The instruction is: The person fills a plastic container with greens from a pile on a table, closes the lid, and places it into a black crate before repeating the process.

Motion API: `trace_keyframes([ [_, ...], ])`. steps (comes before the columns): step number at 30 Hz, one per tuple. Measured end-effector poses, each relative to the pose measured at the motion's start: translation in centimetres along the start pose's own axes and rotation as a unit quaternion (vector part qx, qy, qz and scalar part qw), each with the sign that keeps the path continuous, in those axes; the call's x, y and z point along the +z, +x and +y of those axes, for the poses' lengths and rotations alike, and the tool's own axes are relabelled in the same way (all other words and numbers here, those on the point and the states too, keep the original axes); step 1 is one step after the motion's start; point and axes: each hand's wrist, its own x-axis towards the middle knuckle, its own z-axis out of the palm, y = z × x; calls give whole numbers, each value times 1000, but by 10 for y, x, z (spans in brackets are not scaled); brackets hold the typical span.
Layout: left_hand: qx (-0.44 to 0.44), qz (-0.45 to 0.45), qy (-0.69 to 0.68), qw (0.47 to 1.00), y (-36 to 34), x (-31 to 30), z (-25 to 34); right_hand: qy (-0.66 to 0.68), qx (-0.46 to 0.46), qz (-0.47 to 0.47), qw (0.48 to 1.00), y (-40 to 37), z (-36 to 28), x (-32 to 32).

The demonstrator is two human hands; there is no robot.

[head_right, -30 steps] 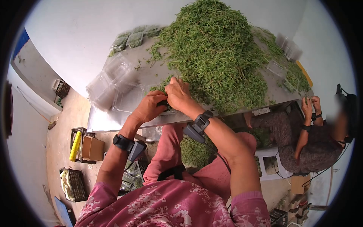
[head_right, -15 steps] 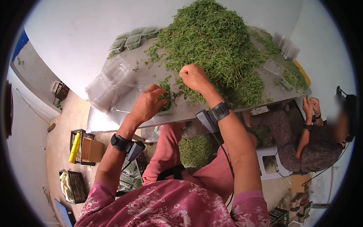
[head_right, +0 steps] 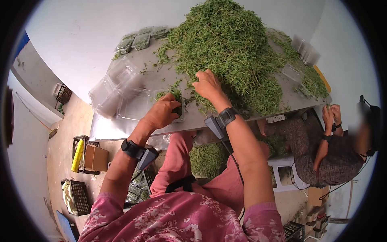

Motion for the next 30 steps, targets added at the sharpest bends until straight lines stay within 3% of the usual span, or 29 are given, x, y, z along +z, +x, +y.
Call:
trace_keyframes([
  [2,-6,-5,-14,1000,1,2,-3,-20,5,18,1000,1,-6,8],
  [6,-7,-4,-23,1000,1,4,-8,-149,47,-33,987,3,-14,16],
  [16,-6,8,-33,999,-1,7,-11,-250,-61,8,966,4,7,29],
  [19,-4,20,-34,999,-2,8,-11,-212,-70,62,973,8,14,26],
  [23,-8,31,-42,999,-4,9,-11,28,-52,108,992,13,17,3],
  [30,2,43,-68,997,-4,3,-8,138,5,75,988,5,16,-15],
])
